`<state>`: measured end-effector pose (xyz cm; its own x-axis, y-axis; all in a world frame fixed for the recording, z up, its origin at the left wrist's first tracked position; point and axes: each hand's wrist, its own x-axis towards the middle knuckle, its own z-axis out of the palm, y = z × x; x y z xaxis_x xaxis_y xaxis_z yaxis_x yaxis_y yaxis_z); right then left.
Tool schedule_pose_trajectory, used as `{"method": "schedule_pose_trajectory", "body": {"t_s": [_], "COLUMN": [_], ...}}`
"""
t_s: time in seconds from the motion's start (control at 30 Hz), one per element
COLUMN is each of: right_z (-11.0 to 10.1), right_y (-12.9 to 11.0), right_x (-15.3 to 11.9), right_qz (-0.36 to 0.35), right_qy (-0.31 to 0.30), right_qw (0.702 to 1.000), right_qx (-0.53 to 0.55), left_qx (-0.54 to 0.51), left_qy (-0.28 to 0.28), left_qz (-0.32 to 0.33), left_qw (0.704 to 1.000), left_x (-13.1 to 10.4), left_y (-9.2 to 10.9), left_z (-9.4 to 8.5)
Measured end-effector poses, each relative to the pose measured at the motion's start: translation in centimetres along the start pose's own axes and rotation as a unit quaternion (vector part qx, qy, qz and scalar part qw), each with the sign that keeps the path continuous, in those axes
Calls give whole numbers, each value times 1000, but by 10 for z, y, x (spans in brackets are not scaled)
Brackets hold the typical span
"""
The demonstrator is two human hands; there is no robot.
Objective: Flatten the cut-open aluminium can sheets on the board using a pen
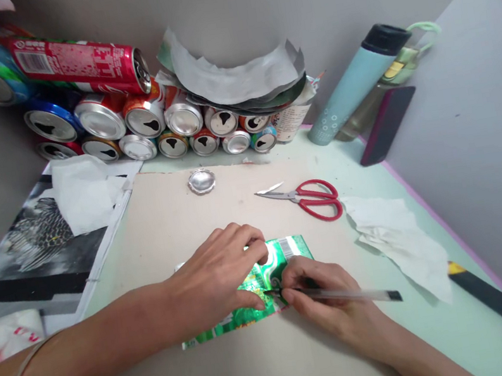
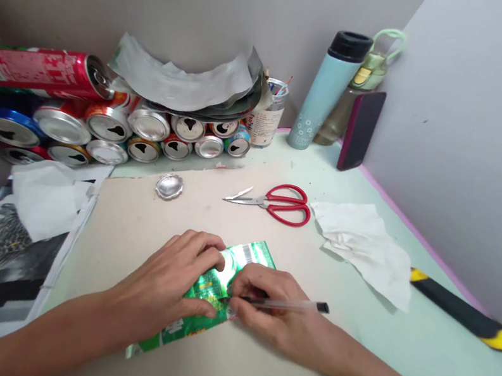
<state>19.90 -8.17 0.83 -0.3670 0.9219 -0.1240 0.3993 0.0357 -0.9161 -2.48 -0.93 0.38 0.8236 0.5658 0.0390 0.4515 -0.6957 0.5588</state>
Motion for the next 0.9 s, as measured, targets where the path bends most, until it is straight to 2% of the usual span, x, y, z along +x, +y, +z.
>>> {"method": "schedule_pose_trajectory", "body": {"t_s": [0.33, 0.67, 0.9], "right_z": [0, 0, 1], "right_y": [0, -2, 0], "right_x": [1, 2, 0], "right_qz": [-5, -13, -10], "right_qy": [3, 2, 4], "right_qw": [1000, 1000, 1000], "right_qx": [2, -2, -1], "left_qx": [-8, -26, -32], "left_qy": [-9, -53, -53], "left_qz": [-4, -5, -7], "left_qw": [1000, 998, 998], "left_x": [0, 0, -1], "left_y": [1, -3, -2], "left_z": [-1, -11, -10]}}
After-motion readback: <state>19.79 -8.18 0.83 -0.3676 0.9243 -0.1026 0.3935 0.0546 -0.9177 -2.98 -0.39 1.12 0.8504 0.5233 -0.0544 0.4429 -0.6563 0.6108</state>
